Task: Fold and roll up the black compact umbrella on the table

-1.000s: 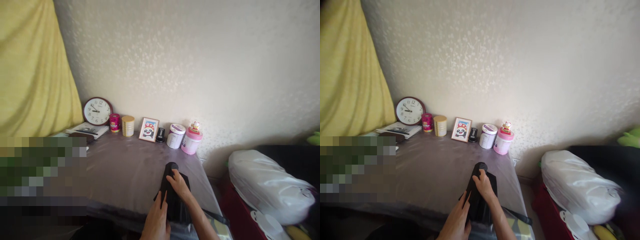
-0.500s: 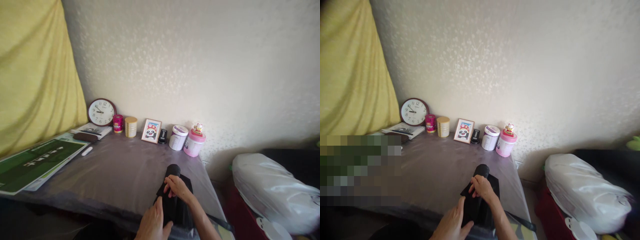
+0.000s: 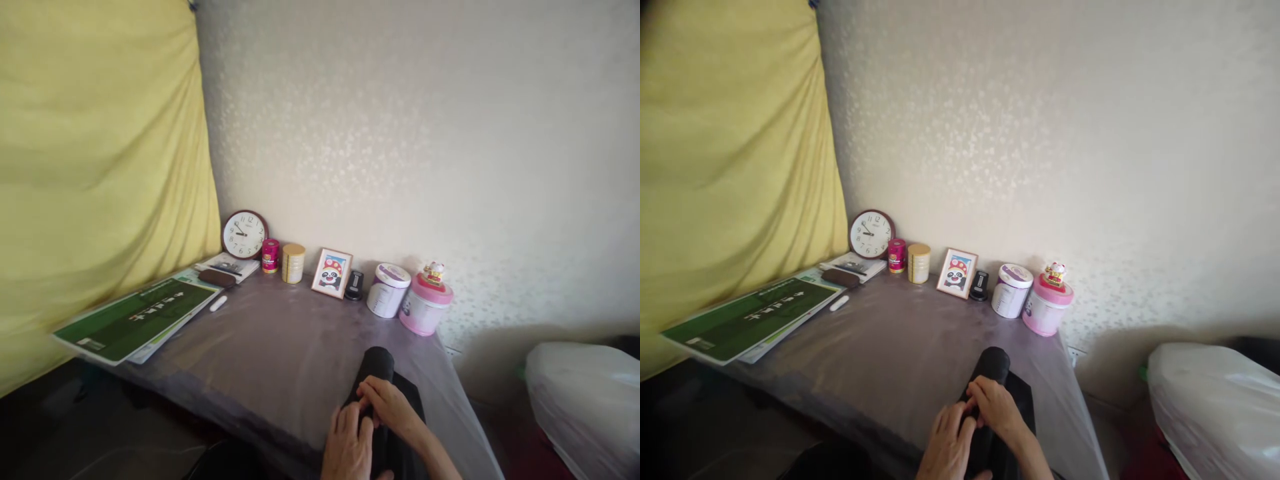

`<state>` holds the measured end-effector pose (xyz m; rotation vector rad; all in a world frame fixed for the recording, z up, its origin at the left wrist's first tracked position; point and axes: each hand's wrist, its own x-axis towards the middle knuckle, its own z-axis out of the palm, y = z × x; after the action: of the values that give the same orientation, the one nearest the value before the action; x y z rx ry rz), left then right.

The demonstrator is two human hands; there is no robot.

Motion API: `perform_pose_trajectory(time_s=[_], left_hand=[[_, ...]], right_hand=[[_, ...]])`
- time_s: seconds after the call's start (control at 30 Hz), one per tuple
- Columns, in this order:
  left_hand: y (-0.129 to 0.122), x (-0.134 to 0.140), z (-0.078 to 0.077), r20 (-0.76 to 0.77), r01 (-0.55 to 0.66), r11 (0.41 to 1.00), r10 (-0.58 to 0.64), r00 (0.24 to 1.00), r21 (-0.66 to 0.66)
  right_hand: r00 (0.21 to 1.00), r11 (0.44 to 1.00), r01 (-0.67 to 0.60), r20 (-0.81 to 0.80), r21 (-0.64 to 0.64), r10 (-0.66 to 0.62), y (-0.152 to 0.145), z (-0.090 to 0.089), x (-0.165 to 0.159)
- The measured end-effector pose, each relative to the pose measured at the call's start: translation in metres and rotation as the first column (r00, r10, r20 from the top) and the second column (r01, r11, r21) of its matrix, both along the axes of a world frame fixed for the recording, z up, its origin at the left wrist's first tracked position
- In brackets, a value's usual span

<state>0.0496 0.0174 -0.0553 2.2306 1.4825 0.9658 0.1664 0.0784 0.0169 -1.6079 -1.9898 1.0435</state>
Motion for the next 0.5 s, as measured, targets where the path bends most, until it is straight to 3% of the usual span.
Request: perform_pose_trajectory(time_s=[0.17, 0.27, 0.37, 0.5], left_hand=[[0.000, 0.007, 0.006, -0.036, 0.019, 0.970, -0.028, 0.999, -0.242], [0.000, 0.007, 0.006, -0.048, 0.030, 0.967, -0.044, 0.998, -0.254], [-0.002, 0.004, 0.008, -0.053, 0.053, 0.974, -0.067, 0.996, -0.218], [-0.006, -0.003, 0.011, -0.056, 0.119, 0.970, -0.134, 0.989, -0.213]], right_hand=[[1.000, 0.997, 0.009, -0.002, 0.072, -0.009, -0.010, 0.003, -0.001], [1.000, 0.975, 0.011, -0.025, 0.222, -0.005, -0.019, 0.000, 0.003], [1.000, 0.904, 0.002, 0.019, 0.428, -0.011, -0.024, -0.006, 0.010], [0.990, 0.838, -0.123, 0.129, 0.532, 0.064, -0.019, -0.016, 0.017]])
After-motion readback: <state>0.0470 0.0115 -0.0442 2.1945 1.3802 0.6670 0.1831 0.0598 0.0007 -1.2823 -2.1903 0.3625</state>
